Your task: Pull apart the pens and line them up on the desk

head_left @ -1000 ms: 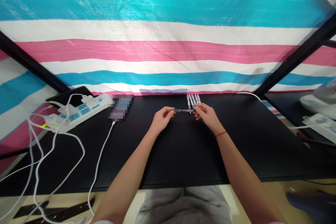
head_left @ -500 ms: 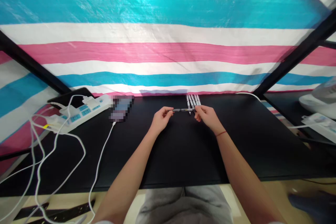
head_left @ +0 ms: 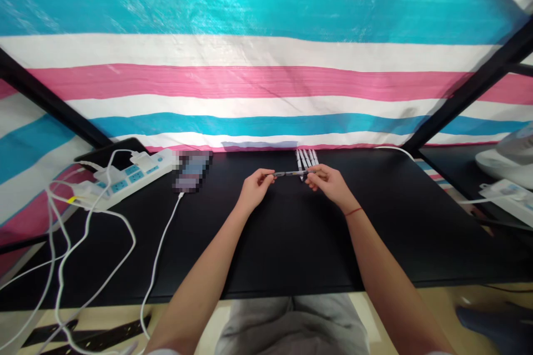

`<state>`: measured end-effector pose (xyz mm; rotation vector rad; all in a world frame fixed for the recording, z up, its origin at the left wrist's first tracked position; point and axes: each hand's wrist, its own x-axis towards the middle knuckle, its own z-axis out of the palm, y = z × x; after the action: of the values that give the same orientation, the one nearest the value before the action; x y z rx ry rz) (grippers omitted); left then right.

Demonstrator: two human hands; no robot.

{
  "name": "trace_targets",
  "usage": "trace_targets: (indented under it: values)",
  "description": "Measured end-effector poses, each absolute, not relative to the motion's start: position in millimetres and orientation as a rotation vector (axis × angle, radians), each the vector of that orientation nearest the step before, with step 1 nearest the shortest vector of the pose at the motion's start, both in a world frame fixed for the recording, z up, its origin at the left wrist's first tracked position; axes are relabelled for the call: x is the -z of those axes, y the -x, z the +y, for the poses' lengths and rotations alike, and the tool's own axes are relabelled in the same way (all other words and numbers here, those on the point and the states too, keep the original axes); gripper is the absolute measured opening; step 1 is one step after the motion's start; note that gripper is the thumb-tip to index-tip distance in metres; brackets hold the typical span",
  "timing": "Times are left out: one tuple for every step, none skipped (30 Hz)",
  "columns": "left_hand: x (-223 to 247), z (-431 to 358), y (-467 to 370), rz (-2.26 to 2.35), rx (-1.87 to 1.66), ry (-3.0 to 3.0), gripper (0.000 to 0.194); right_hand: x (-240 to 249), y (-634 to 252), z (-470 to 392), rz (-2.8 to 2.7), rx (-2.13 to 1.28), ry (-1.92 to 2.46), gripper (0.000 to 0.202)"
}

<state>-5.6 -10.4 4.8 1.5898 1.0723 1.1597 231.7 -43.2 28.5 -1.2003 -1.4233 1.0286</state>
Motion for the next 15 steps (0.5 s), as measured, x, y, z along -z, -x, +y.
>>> trace_targets:
  values:
    - [-5.6, -10.8, 6.0, 1.078, -1.160, -1.602, 0.027, -27.6, -231.5, -42.7, -1.443, -1.005, 1.223, 0.037]
    - [-6.2, -11.2, 6.2, 1.081, -1.157, -1.613, 0.026, -26.8, -231.1, -42.3, -1.453, -0.985, 1.250, 0.040]
    - [-6.6, -11.5, 6.1, 1.083, -1.154, -1.622, 0.026, -26.0, -230.5, -41.8, -1.449, -0.971, 1.280, 0.044]
    - [-6.7, -11.8, 5.6, 1.083, -1.150, -1.626, 0.025, -25.3, -229.7, -41.2, -1.433, -0.963, 1.309, 0.049]
    - [-6.6, -12.2, 4.8, 1.083, -1.148, -1.627, 0.025, -24.6, -228.9, -40.6, -1.411, -0.960, 1.328, 0.051]
    - [-6.4, -12.5, 3.8, 1.084, -1.147, -1.626, 0.025, -24.0, -227.9, -40.1, -1.382, -0.957, 1.332, 0.050]
    - [-6.0, -12.9, 2.6, 1.087, -1.142, -1.627, 0.025, -23.6, -227.0, -39.6, -1.357, -0.957, 1.318, 0.047]
    - [-5.6, -13.3, 1.4, 1.090, -1.139, -1.628, 0.026, -23.4, -226.1, -39.2, -1.334, -0.956, 1.292, 0.044]
    - [-5.2, -13.6, 0.2, 1.092, -1.138, -1.628, 0.026, -23.4, -225.4, -39.0, -1.317, -0.957, 1.260, 0.040]
    - [-5.0, -13.9, -0.8, 1.091, -1.136, -1.626, 0.026, -23.7, -224.9, -39.1, -1.306, -0.962, 1.229, 0.037]
    - [-5.0, -14.1, -1.4, 1.088, -1.134, -1.621, 0.026, -24.2, -224.7, -39.5, -1.302, -0.974, 1.202, 0.034]
    - [-5.0, -14.0, -1.7, 1.085, -1.134, -1.612, 0.026, -25.0, -224.8, -40.0, -1.305, -0.991, 1.181, 0.033]
    - [-5.1, -13.8, -1.6, 1.083, -1.136, -1.602, 0.027, -26.0, -225.3, -40.8, -1.314, -1.013, 1.162, 0.033]
    - [-5.1, -13.6, -1.2, 1.083, -1.139, -1.591, 0.028, -27.1, -226.0, -41.6, -1.323, -1.036, 1.144, 0.034]
    - [-5.2, -13.3, -0.5, 1.084, -1.144, -1.583, 0.028, -28.1, -226.9, -42.3, -1.331, -1.060, 1.130, 0.037]
